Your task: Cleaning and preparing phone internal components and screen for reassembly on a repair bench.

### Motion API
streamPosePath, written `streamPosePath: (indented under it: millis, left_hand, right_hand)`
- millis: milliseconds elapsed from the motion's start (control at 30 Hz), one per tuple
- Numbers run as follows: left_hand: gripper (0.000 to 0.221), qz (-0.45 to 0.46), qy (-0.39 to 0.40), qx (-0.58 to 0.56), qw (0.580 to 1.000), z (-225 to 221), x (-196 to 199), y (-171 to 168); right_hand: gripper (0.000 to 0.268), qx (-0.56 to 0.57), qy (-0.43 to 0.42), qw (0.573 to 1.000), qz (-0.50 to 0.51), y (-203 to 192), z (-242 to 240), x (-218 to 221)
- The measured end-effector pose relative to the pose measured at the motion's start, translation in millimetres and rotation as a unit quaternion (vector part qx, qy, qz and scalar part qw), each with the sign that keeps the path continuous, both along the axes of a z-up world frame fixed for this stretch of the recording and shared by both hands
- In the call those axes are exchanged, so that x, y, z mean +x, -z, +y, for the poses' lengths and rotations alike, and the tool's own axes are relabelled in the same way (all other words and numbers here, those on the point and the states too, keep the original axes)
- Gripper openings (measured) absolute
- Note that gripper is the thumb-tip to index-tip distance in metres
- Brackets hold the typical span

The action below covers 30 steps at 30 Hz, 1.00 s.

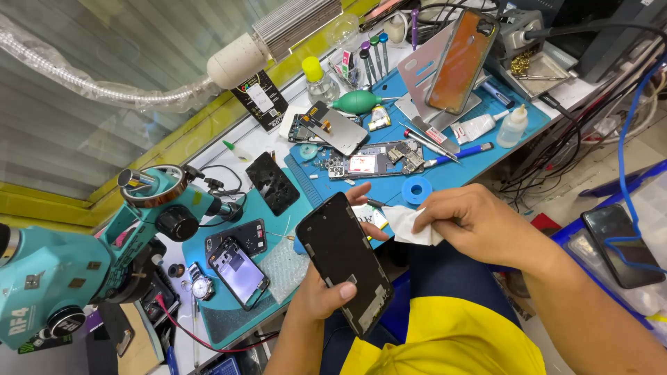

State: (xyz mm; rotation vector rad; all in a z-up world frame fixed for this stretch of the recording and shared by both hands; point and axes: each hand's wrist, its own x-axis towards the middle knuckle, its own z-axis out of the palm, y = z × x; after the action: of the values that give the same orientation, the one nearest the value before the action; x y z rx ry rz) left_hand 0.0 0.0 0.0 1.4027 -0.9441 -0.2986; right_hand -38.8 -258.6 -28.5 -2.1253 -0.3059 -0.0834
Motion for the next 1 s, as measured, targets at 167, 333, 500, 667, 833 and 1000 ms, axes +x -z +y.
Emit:
streamPosePath:
  millis: [167,333,500,667,833,1000]
  left_hand:
    - [0.081,0.064,0.097,0.037,0.993,-11,-7,-3]
    - [0.076,0.078,0.087,0.107,0.987,-16,-4,2]
    - [0.060,0.051,-0.021,0.080,0.995,26,1,11]
    - [0.067,0.047,-0.268,0.240,0.932,96,6,-19]
    - [0.091,0.027,-0.386,0.549,0.741,113,11,-18]
    - [0.103,-0.009,-0.401,0.605,0.688,121,17,32]
  right_hand:
    - [0.019,0.010,0.045,0.999,-0.017,-19,6,-11]
    - [0.009,0.071,0.146,0.985,-0.052,4,-1,-22]
    - [0.055,0.153,0.302,0.940,0.033,30,-24,-27]
    - [0.031,0.114,0.367,0.923,-0.031,102,-87,-42]
    - [0.028,0.110,0.340,0.933,-0.035,179,-141,-36]
    - [0.045,0.091,0.302,0.946,-0.071,213,-161,-35]
